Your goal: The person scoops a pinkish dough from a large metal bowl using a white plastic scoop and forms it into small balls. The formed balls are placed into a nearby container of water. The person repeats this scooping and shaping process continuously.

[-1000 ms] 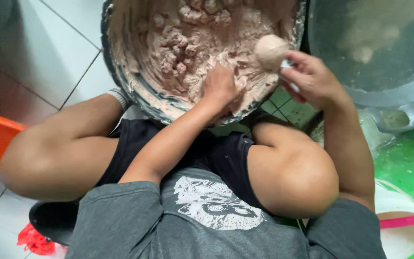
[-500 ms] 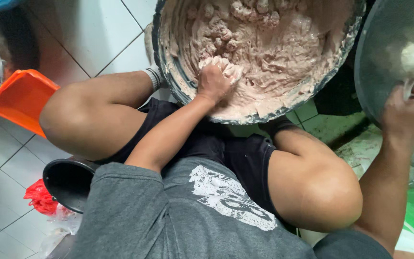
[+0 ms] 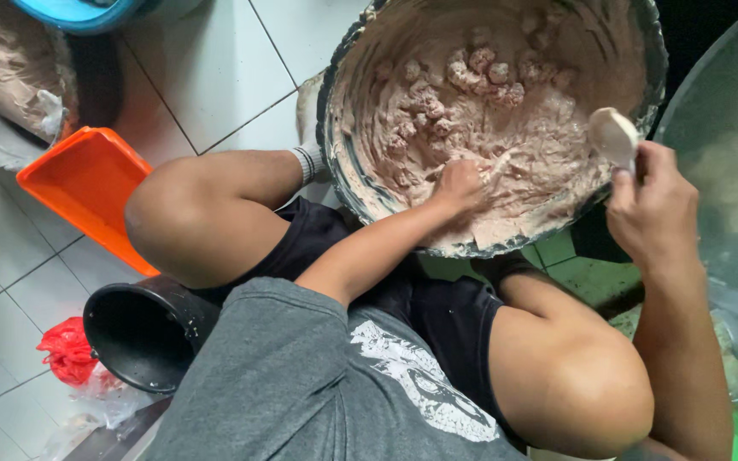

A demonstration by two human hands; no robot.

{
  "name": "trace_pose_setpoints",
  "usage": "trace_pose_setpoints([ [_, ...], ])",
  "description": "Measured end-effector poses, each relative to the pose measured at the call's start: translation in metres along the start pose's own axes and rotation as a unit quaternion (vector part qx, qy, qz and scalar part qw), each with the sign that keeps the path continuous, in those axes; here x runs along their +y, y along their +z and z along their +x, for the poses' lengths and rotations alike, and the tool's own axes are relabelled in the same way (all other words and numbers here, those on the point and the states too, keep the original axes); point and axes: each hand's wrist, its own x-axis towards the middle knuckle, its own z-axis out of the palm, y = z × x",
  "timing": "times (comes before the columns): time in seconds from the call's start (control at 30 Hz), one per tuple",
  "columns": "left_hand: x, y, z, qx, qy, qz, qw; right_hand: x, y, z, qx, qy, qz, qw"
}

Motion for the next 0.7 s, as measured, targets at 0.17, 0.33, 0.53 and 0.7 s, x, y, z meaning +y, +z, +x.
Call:
trace_pose_setpoints([
  [0.17,0.027,0.005,0.000,-0.056,-0.104,-0.127,0.985,0.002,0.032,0.013,-0.134,0.011,-0.055,0.989],
  [0.33,0.034,-0.033,0.004,-0.021,-0.018,-0.199,0.980,0.009,0.068,0.021,-0.298,0.085,-0.083,0.947],
  [0.53,0.045,-0.038,0.009,-0.022,-0.033,-0.120,0.992,0.001,0.061,0.024,-0.263,-0.053,0.043,0.963],
  [0.7,0.045,-0.053,0.013,-0.037,-0.027,-0.109,0.993,-0.015,0.035,0.022,-0.353,0.202,0.326,0.853],
])
